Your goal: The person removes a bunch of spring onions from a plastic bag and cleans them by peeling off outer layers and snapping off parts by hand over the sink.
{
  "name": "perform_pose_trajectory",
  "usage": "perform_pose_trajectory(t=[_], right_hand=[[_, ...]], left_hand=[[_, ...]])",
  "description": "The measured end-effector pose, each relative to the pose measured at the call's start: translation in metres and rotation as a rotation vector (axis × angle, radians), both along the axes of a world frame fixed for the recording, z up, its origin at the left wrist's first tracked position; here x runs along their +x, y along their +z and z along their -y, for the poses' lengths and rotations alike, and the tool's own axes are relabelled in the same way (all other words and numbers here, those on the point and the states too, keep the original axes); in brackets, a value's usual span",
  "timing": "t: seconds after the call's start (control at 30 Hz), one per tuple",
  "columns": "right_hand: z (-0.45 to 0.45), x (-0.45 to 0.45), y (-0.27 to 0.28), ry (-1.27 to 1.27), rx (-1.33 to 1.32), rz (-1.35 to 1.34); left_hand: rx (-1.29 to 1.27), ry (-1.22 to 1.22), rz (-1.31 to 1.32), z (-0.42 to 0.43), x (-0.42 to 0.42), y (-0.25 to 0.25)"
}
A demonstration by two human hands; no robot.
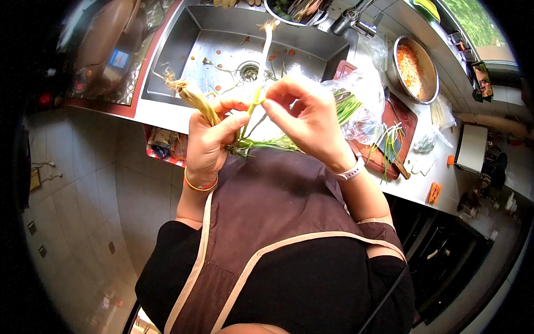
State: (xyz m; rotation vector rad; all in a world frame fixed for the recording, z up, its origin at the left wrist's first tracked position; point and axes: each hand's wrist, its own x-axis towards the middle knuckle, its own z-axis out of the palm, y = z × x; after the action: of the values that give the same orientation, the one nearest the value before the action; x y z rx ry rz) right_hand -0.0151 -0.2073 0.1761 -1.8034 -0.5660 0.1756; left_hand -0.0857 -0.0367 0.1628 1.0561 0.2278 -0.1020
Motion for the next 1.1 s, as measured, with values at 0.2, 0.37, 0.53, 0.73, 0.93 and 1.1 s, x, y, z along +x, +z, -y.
perform_pose_trajectory(t=[0.2,0.37,0.53,0.73,0.93,1.1], right_hand=[[0.007,0.022,0.01,-0.26,0.212,-0.085],[0.018,0.05,0.004,-0.335,0.253,-0.048],[0.028,0.08,-0.001,-0.468,0.508,-0.219],[0.04,0.11,-0.021,-0.483,0.708,-0.624],[0.037,0.131,-0.036,-0.56,0.697,-0.698],[0.032,0.148,-0.059,-0.655,0.71,-0.7]], left_hand=[[-0.089,-0.056,-0.021,0.002,0.003,-0.002],[-0.114,-0.133,-0.038,-0.004,0.002,-0.001],[-0.14,-0.188,-0.093,-0.013,-0.004,-0.001],[-0.114,-0.204,-0.107,-0.017,-0.007,-0.005],[-0.094,-0.243,-0.119,-0.018,-0.009,-0.012],[-0.074,-0.21,-0.172,-0.018,-0.006,-0.017]])
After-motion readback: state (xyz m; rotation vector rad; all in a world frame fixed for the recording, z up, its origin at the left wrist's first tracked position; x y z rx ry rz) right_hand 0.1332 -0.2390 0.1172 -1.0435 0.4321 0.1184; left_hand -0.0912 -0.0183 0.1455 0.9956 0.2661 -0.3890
